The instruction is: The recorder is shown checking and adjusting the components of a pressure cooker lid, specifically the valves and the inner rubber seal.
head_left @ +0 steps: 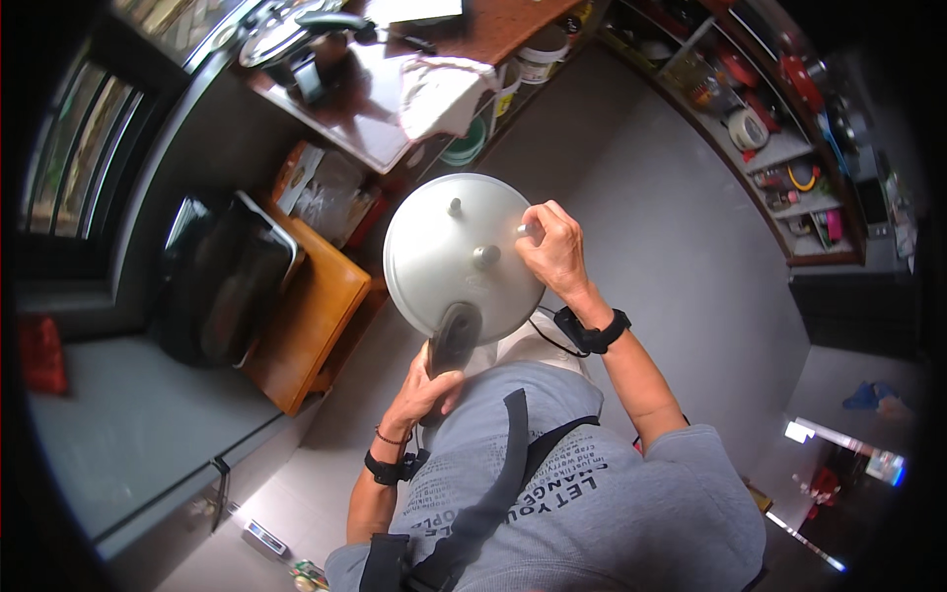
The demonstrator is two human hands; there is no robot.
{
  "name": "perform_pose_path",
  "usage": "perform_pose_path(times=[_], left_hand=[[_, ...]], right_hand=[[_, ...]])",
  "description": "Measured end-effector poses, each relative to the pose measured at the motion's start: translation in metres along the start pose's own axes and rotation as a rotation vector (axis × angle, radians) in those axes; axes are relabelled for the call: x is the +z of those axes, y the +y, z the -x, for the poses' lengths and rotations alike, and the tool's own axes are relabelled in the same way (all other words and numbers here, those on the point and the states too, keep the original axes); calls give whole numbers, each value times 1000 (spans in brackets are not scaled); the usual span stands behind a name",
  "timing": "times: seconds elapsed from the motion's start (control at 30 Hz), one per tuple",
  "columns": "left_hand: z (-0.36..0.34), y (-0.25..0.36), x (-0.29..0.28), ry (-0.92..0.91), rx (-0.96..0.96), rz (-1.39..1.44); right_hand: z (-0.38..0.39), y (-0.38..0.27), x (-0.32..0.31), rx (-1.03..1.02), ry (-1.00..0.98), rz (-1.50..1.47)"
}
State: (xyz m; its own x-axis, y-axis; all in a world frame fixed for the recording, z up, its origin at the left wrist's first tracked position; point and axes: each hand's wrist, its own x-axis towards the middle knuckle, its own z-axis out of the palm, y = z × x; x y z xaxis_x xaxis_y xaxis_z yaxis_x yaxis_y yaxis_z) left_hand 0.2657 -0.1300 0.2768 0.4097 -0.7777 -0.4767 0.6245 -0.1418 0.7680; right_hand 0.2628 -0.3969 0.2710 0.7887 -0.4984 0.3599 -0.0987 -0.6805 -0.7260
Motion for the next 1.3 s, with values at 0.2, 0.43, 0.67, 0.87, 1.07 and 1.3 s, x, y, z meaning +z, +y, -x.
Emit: perform_pose_path(times=[0.2, 0.43, 0.67, 0.87, 1.07, 1.3], left_hand=[[-75, 23, 24, -120, -109, 65], [-180, 56, 70, -259, -231, 142], [-274, 97, 110, -278, -271, 145], [-335, 150, 110, -244, -201, 36], [-398, 209, 89, -213, -107, -112], [-465, 264, 59, -158, -52, -51]], right_hand=[[-36, 65, -49, 42, 12, -40], [-94, 145, -127, 67, 52, -74], [-147, 194, -173, 75, 93, 8], [-222, 224, -162, 5, 61, 78], [-311, 241, -126, 246, 75, -45], [-417, 264, -90, 62, 31, -51]])
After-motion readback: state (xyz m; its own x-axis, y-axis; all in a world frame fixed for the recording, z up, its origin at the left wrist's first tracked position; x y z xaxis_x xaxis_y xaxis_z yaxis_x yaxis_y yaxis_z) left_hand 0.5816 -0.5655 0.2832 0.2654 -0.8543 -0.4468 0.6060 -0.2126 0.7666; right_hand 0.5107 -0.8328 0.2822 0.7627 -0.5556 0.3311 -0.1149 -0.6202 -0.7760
